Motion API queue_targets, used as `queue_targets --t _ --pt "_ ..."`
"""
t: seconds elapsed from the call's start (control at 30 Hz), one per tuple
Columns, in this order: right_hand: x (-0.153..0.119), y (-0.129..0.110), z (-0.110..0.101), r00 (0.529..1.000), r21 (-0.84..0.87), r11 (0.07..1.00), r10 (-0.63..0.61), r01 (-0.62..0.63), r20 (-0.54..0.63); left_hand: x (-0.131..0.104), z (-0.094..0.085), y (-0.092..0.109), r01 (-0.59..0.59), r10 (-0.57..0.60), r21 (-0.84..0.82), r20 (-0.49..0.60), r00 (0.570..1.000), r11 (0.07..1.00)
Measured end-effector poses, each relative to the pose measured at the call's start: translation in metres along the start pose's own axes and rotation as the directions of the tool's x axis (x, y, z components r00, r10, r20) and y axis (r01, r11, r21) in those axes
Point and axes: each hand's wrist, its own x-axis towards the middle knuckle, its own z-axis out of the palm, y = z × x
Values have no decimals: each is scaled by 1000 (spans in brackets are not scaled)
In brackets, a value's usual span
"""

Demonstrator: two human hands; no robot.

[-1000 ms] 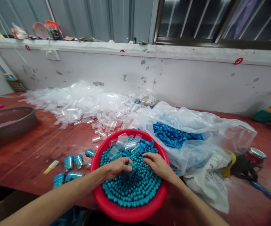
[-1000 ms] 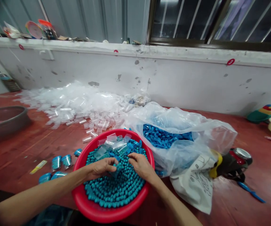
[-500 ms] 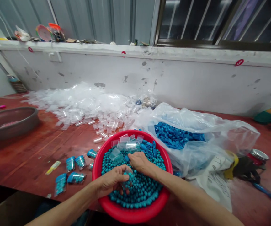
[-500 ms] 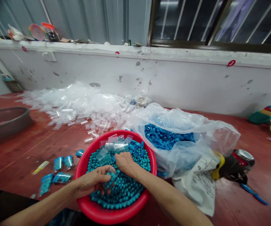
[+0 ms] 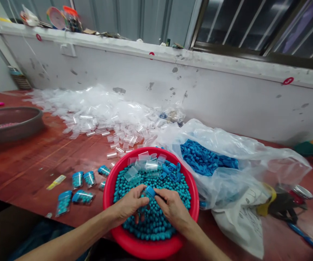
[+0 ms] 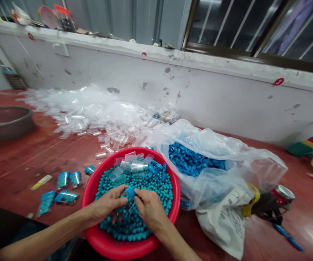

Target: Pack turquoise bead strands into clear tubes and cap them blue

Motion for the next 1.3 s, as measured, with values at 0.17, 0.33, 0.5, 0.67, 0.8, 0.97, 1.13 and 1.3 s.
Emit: queue_targets --t 0.17,0.33,0.5,0.67,0.8,0.97,1.13,1.3 --pt "-1 -1 4 996 -57 998 23 -28 -90 -3 7 -1 -60 61 5 -11 998 998" --pt "-3 -9 -9 997 148 989 9 3 -74 -6 7 -1 -100 98 -19 -113 989 995" --pt "-4 -15 -5 991 230 972 68 -39 -119 -6 4 -2 -110 111 7 -111 988 994" --pt "-6 -16 -4 991 166 984 87 -70 -100 -5 4 -8 -106 109 43 -75 991 993" --pt "-9 -16 -6 995 108 991 81 -74 -60 -7 5 -7 -127 129 25 -85 988 992" --pt "-12 -15 -3 996 11 1000 1 0 -91 -8 7 -7 -124 123 -6 -85 989 992" --pt "-10 -9 1 995 -9 996 -90 90 -30 -4 6 -11 -159 160 18 -111 981 987" --pt "-10 -4 5 997 39 999 -24 27 -68 -6 8 -4 -111 111 5 -119 987 994"
